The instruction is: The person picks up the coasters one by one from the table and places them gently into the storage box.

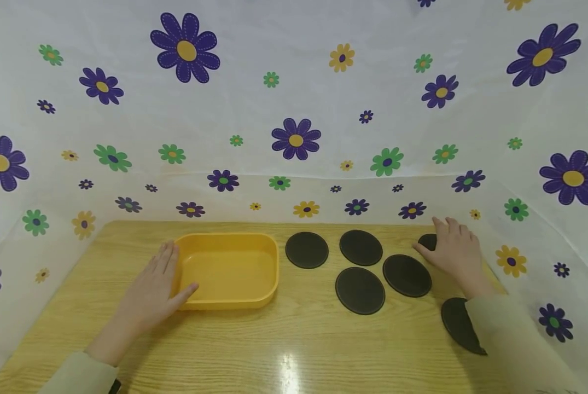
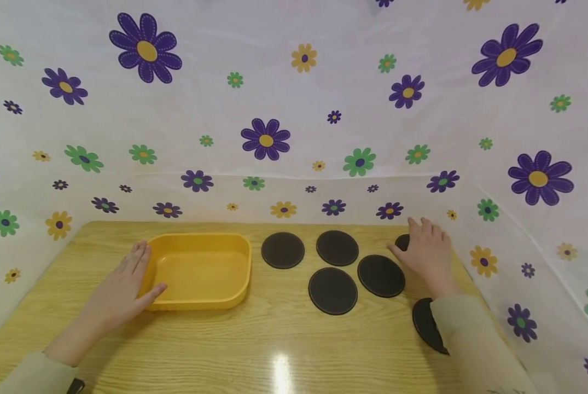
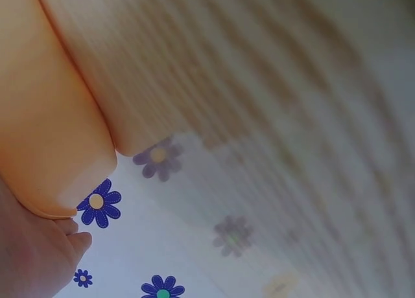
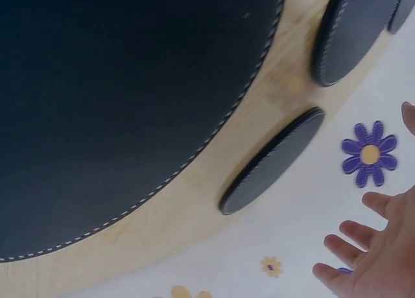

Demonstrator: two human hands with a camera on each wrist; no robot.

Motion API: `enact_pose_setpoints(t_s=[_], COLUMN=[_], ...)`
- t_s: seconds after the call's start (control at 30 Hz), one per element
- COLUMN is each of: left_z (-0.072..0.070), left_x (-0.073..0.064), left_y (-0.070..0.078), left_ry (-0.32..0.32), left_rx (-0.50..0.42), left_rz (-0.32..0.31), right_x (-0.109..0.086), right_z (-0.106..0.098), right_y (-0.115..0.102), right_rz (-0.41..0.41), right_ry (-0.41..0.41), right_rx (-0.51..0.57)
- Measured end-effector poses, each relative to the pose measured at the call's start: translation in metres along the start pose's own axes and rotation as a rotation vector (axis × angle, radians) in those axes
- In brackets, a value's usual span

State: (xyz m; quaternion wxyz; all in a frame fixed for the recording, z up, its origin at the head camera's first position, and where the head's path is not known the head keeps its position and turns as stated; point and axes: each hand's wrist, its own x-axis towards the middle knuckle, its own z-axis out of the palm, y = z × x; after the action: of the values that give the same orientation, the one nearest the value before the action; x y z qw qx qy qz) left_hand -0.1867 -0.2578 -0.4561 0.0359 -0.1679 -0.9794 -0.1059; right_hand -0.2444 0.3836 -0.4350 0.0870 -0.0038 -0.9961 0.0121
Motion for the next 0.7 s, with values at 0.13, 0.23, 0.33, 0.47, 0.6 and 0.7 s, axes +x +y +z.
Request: enact_pose_setpoints(t_s=[0.13, 0.23, 0.33, 0.47, 0.6, 0.7], left_z=[0.002, 0.002, 0.002, 0.002, 0.004, 0.005], left_x=[0.000, 0.000, 0.001, 0.001, 0.000, 0.000], left_y=[-0.001, -0.001, -0.001, -0.001, -0.002, -0.002], left_ry=[0.004, 0.008, 0.012, 0.025, 0.025, 0.027], left_rx=[0.000, 0.003, 0.003, 0.005, 0.001, -0.008], left_rz=[0.000, 0.003, 0.006, 0.013, 0.010, 0.008], right_x=[0.007, 0.010, 0.011, 0.013, 0.016, 0.018], right_z=[0.004, 0.008, 0.010, 0.014, 0.019, 0.023], right_y=[0.007, 0.012, 0.016, 0.020, 0.023, 0.026], right_rz=[0.032, 0.055, 0.071, 0.088, 0.100, 0.098], right_ry=[-0.050, -0.093, -0.136, -0.178, -0.209, -0.239], right_rx=[0.019, 0.042, 0.054, 0.068, 0.083, 0.068])
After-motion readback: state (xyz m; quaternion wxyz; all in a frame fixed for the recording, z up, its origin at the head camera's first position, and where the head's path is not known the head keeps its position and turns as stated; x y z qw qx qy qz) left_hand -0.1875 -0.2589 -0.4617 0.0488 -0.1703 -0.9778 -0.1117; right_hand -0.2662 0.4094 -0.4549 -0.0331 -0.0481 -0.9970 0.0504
